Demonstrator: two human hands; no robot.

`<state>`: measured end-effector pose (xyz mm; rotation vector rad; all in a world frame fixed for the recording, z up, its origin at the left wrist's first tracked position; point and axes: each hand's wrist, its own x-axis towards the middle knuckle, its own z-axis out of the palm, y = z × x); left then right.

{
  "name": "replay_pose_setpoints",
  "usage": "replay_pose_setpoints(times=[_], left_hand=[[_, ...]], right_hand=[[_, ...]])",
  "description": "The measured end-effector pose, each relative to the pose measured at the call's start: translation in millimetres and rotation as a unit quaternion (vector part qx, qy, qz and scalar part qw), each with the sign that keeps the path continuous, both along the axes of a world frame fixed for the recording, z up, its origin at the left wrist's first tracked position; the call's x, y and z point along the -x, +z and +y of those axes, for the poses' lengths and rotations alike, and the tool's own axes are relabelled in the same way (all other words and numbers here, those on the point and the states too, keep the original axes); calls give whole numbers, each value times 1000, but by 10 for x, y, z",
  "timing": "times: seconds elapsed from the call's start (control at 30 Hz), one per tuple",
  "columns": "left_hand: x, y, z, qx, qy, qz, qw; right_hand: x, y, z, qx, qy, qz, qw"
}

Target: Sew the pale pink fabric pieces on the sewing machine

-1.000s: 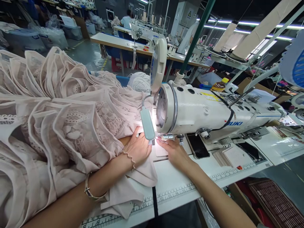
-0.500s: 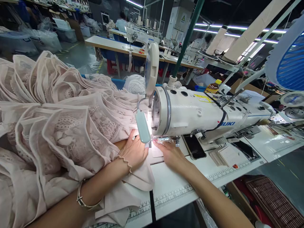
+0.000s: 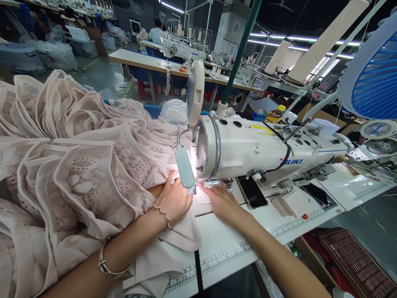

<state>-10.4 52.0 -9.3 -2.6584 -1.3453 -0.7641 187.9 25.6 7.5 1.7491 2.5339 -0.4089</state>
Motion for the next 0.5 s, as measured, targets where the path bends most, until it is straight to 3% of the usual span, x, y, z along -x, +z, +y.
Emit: replay_pose_setpoints(times=[0.27, 0.5], left_hand=[[3, -1, 5, 17, -4, 0, 1000], [22, 177, -11, 77, 20, 32, 996]], right_hand=[[-23, -43, 19, -33, 14, -10, 999], [95, -86, -30, -119, 8, -57, 991]])
